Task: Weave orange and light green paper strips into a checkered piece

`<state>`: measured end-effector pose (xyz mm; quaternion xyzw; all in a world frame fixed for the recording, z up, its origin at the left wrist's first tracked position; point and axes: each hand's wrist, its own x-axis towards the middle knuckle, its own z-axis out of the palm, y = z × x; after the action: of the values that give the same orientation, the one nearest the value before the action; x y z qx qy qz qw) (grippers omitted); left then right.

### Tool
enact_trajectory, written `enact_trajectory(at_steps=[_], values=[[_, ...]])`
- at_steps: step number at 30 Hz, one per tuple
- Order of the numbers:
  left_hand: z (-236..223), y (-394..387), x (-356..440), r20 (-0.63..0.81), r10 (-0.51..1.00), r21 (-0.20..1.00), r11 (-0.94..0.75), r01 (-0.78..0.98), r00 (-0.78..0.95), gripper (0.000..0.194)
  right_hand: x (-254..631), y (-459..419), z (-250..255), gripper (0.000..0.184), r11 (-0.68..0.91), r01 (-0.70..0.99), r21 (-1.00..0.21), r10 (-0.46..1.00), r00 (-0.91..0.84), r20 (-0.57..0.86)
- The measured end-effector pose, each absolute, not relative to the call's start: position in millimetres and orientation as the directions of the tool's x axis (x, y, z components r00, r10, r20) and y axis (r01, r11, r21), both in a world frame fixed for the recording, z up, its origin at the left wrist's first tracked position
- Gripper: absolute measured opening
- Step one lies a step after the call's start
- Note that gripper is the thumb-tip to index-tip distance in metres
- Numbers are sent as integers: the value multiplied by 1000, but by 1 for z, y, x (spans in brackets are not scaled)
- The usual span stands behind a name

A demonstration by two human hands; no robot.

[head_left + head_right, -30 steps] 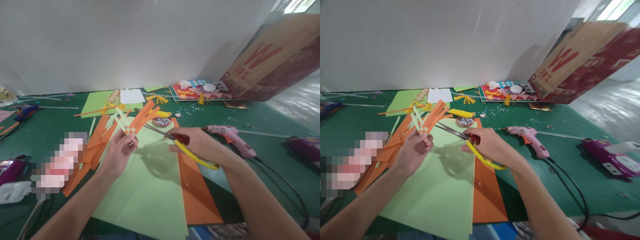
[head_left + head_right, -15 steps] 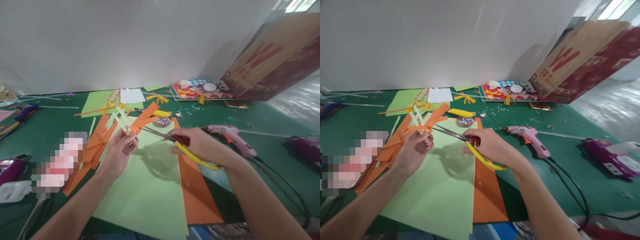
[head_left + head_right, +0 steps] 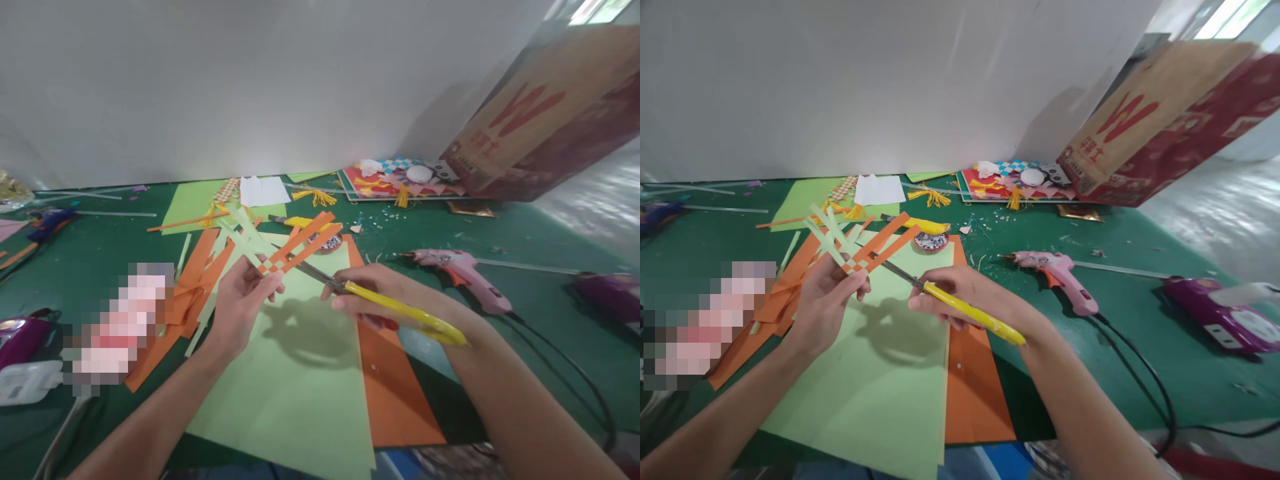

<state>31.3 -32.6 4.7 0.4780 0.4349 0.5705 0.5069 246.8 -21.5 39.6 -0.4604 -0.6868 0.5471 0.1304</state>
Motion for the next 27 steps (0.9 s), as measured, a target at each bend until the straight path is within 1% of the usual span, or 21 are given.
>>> enact_trajectory(at_steps=[3, 6, 14, 17, 22, 25, 27], values=[[1, -34, 30, 121, 993, 990, -120, -72, 8, 12, 244, -23, 36, 35, -48, 433, -900, 746, -584, -320], [-1, -34, 29, 120, 993, 992, -119, -43, 18, 13, 242, -24, 33, 34, -51, 385, -921, 735, -611, -296], [4, -38, 31, 108, 994, 994, -108, 26, -17, 23, 240, -24, 35, 34, -42, 414, -909, 755, -583, -300], [5, -40, 32, 94, 995, 995, -93, 44, -34, 26, 238, -26, 32, 35, -63, 387, -920, 753, -586, -299], [3, -41, 35, 104, 994, 994, -105, -41, -35, 25, 231, -31, 32, 34, -83, 334, -939, 758, -590, -277], [3, -42, 37, 104, 994, 987, -108, -122, -34, 20, 226, -34, 36, 34, -74, 345, -936, 774, -571, -272], [5, -42, 38, 112, 992, 983, -119, -142, -56, 18, 222, -35, 40, 34, -81, 357, -931, 790, -547, -278]])
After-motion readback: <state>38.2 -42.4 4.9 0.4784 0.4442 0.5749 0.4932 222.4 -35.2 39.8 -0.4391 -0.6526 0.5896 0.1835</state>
